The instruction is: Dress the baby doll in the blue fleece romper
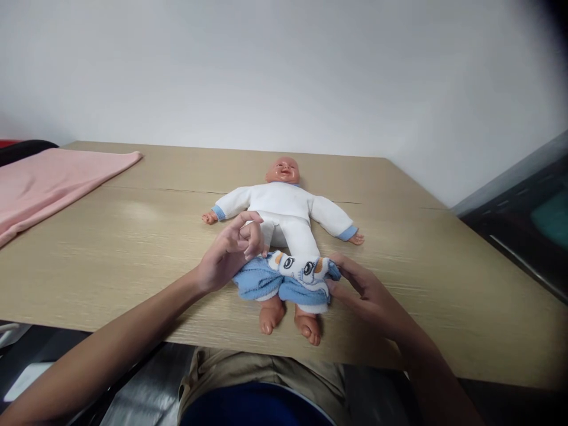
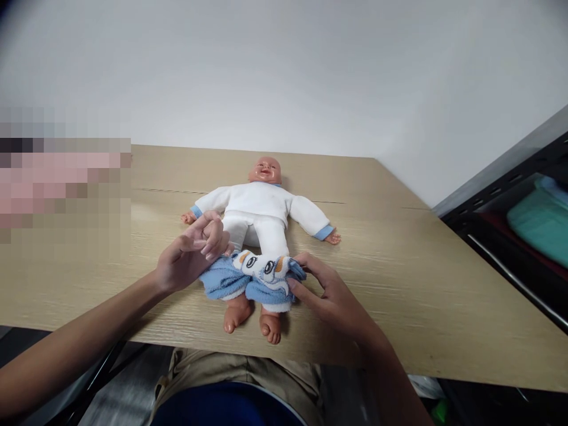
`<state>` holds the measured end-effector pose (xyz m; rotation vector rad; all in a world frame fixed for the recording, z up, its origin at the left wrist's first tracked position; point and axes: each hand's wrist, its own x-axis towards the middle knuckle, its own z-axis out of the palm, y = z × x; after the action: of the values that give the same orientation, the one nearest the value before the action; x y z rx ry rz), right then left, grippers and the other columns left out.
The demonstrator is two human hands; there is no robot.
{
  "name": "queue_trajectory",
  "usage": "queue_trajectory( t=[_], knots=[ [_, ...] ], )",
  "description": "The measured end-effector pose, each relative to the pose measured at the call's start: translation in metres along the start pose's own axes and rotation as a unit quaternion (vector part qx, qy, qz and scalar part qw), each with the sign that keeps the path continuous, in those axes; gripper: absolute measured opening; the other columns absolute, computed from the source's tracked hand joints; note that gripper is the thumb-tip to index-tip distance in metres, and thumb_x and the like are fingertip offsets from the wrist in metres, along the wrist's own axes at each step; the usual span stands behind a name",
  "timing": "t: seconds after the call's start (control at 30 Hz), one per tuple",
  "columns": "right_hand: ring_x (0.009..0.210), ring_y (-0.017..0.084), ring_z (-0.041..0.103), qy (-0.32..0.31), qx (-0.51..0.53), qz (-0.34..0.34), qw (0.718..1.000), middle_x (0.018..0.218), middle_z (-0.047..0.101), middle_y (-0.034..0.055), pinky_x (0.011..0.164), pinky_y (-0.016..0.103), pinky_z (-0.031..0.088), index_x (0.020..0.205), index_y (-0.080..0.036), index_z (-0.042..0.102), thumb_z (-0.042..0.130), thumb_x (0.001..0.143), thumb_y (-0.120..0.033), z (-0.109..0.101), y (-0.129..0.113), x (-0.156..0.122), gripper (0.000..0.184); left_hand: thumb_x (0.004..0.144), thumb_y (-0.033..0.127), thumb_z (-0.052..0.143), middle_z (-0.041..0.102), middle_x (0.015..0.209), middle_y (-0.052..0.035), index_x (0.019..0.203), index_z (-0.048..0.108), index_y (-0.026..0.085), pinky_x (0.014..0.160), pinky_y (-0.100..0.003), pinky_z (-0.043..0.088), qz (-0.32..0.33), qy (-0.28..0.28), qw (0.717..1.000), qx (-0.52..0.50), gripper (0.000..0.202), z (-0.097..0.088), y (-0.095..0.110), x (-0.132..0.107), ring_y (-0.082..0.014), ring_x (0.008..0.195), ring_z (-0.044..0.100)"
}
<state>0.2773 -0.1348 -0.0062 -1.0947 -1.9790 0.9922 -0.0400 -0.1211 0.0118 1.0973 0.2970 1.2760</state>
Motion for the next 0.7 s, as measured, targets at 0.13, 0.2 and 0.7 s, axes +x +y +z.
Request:
queue_trajectory(
  t=[0.13, 0.2, 0.7],
  knots=[
    [0.11, 0.034, 0.076, -0.006, -0.002, 0.012, 1.0, 0.113, 0.079, 0.0065, 0.102, 0.047, 0.064, 0.116, -0.03, 0.074, 0.07, 0.108, -0.06, -0.001, 0.0, -0.001, 0.031, 0.091, 0.025, 0.073, 0.048, 0.072, 0.0068, 0.12, 0.073, 0.023, 0.083, -0.032, 0.052, -0.008, -0.002, 1.0, -0.028, 0.029, 0.001, 0.0, 0.002, -0.0131, 0.064, 0.039],
    [0.114, 0.034, 0.075, -0.01, -0.004, 0.003, 1.0, 0.117, 0.079, 0.0071, 0.105, 0.048, 0.063, 0.12, -0.029, 0.073, 0.07, 0.109, -0.059, -0.001, -0.001, -0.002, 0.032, 0.093, 0.029, 0.074, 0.045, 0.073, 0.0074, 0.118, 0.073, 0.024, 0.082, -0.033, 0.053, -0.011, 0.011, 1.0, -0.014, 0.025, -0.001, 0.0, 0.002, -0.0128, 0.063, 0.037],
    [0.09, 0.023, 0.063, 0.009, 0.066, -0.034, 0.997, 0.094, 0.065, 0.0004, 0.085, 0.035, 0.052, 0.107, -0.028, 0.073, 0.075, 0.106, -0.055, 0.0, -0.022, 0.042, 0.027, 0.11, 0.052, 0.071, 0.066, 0.143, -0.0087, 0.137, 0.063, 0.031, 0.121, -0.05, 0.049, -0.12, 0.06, 0.869, 0.476, 0.035, -0.019, 0.019, -0.078, -0.0297, 0.136, 0.064]
  ],
)
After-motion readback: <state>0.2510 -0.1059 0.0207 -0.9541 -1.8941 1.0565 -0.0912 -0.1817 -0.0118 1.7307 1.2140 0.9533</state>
